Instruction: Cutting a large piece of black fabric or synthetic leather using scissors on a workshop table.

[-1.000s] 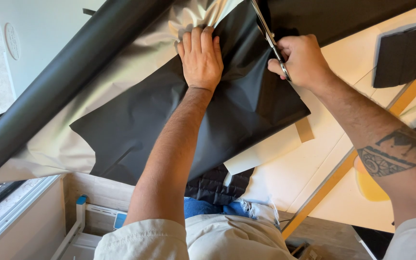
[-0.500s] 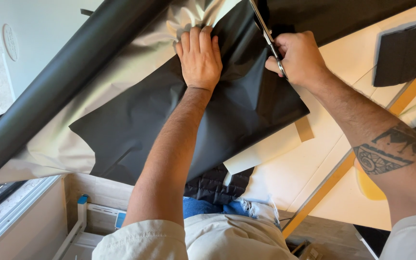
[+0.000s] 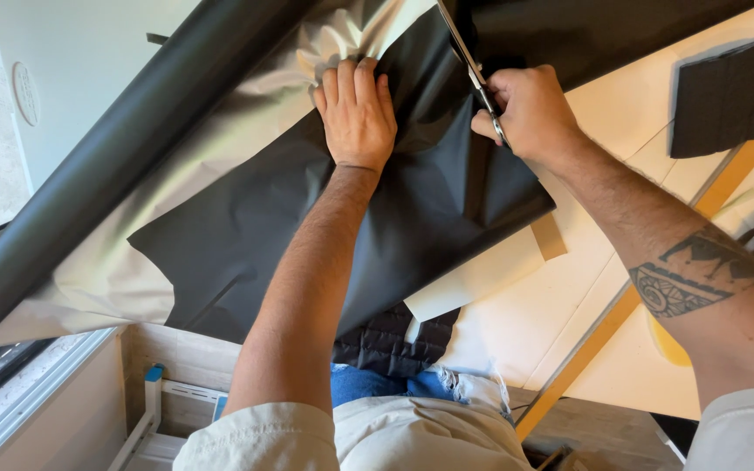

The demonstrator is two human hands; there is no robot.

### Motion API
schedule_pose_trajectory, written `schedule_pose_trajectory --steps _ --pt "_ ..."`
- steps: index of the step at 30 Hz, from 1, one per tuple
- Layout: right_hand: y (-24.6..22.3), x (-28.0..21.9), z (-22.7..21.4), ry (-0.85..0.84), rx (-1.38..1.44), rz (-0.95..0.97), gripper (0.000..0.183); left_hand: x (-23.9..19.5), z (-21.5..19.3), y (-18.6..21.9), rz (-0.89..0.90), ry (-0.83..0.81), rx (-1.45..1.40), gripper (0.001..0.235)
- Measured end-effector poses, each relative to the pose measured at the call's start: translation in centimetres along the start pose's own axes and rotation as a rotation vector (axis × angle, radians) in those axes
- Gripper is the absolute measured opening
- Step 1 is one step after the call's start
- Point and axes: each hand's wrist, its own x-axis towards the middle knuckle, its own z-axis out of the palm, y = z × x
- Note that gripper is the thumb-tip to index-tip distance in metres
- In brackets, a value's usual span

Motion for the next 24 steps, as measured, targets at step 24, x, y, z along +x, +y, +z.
schedule_pose_trajectory --steps 24 --pt "-2.0 -1.9 13.3 0.285 0.504 0.253 0.022 1.1 -3.3 -1.5 0.050 -0.059 -0.459 0.027"
